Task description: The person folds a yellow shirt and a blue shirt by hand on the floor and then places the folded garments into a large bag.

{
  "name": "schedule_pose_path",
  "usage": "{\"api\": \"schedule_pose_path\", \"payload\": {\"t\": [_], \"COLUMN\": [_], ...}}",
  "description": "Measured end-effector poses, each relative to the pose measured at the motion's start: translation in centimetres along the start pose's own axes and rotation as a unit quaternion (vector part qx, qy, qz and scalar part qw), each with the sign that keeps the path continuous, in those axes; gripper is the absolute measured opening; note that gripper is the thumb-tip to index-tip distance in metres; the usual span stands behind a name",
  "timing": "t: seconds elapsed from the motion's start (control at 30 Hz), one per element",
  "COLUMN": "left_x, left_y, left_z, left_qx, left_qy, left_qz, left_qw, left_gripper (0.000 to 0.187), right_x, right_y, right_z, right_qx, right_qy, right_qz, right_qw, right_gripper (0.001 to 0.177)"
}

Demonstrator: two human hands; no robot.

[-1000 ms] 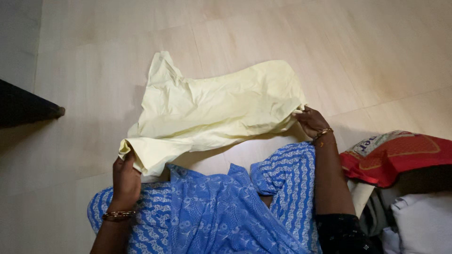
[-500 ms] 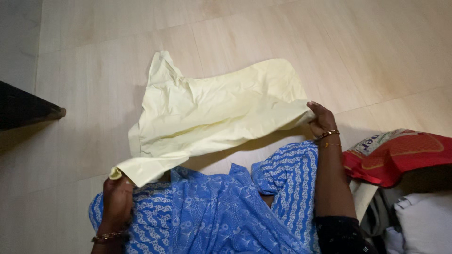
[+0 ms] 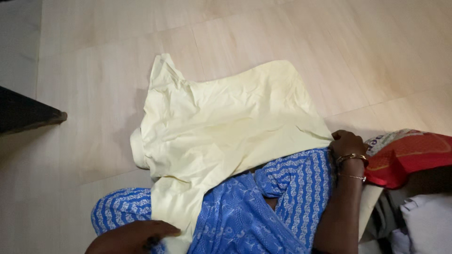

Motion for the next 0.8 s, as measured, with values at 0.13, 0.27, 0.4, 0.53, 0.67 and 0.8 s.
{"api": "schedule_pose_path", "payload": {"t": [0.13,0.27,0.4,0.53,0.67,0.8], "left_x": [-0.3,-5.2,-9.5,-5.9,-4.4,-3.4], "left_y": [-1.8,4.9,17.0,26.0,24.3,23.8], "left_z": [6.3,9.8,13.6,10.6,9.9,8.8], "left_qx": [0.205,0.257,0.332,0.138,0.239,0.160], "left_qy": [0.235,0.163,0.240,0.456,0.462,0.464], "left_qz": [0.061,0.099,0.419,0.376,0.463,0.370], "left_qw": [0.948,0.947,0.810,0.795,0.718,0.789], "left_gripper": [0.065,0.049,0.057,0.109,0.108,0.110], "right_x": [-2.5,-2.8,4.0,12.4,14.2,11.4], "right_y": [-0.1,0.6,-1.5,-7.8,-6.1,7.5], "right_z": [-1.7,-8.8,-24.3,-35.2,-33.2,-23.7], "right_qx": [0.058,-0.062,-0.352,-0.430,-0.579,-0.221], "right_qy": [-0.115,-0.067,0.142,0.149,0.015,0.056], "right_qz": [0.046,0.174,0.222,0.074,0.075,0.127], "right_qw": [0.991,0.981,0.898,0.888,0.812,0.965], "right_gripper": [0.032,0.021,0.023,0.049,0.080,0.062]}}
Point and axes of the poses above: each hand's wrist, its own y-axis towards the middle knuckle, its own x-axis out of the palm, z = x × y, the point moved 8 cm from there along y, towards the middle knuckle, and after that the axes turned 2 degrees about x, right-handed, at the moved point
